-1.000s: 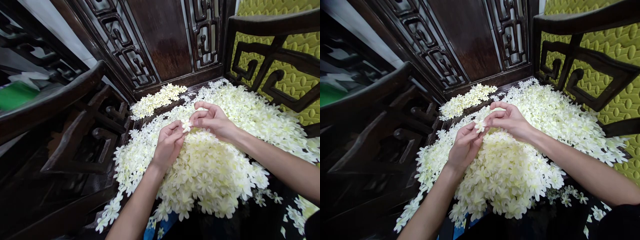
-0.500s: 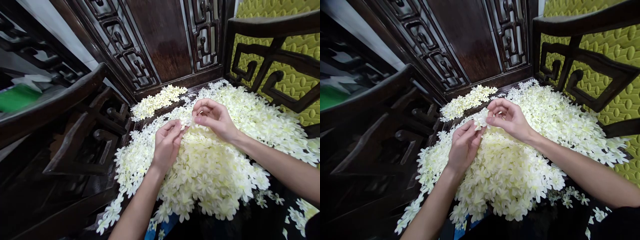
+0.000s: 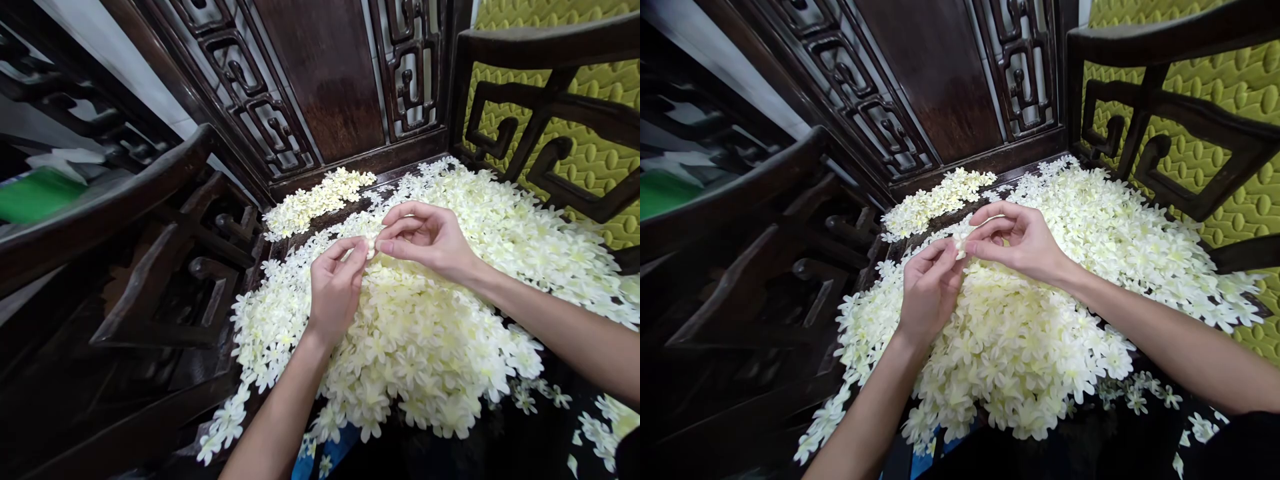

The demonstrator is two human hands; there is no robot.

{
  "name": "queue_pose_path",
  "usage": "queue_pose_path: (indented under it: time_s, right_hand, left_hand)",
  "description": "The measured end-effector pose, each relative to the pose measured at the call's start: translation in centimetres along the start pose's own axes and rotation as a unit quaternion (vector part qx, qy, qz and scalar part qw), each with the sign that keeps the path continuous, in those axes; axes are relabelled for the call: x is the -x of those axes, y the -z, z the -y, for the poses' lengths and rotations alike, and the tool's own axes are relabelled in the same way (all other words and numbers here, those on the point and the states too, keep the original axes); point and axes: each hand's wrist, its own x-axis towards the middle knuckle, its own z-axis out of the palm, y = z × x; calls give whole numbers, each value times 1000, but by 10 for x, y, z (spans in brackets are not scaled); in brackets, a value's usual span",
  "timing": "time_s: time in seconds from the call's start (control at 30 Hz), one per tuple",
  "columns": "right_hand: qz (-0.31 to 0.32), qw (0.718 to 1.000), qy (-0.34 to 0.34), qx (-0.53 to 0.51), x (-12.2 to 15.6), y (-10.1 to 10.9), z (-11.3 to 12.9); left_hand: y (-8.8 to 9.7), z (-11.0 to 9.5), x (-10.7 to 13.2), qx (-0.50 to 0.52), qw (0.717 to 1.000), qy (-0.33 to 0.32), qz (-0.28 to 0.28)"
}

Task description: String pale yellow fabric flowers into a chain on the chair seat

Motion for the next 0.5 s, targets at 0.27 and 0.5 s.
queue_pose_path:
  time_s: [0.27, 0.5]
  right_hand:
    - [1, 1000, 7, 11, -1, 2, -3]
    - [-3, 1000, 7, 5, -1, 1, -2]
  left_hand:
    - [0, 1, 0, 0, 1000, -6, 0]
    - [1, 2, 0, -2, 1000, -4, -9]
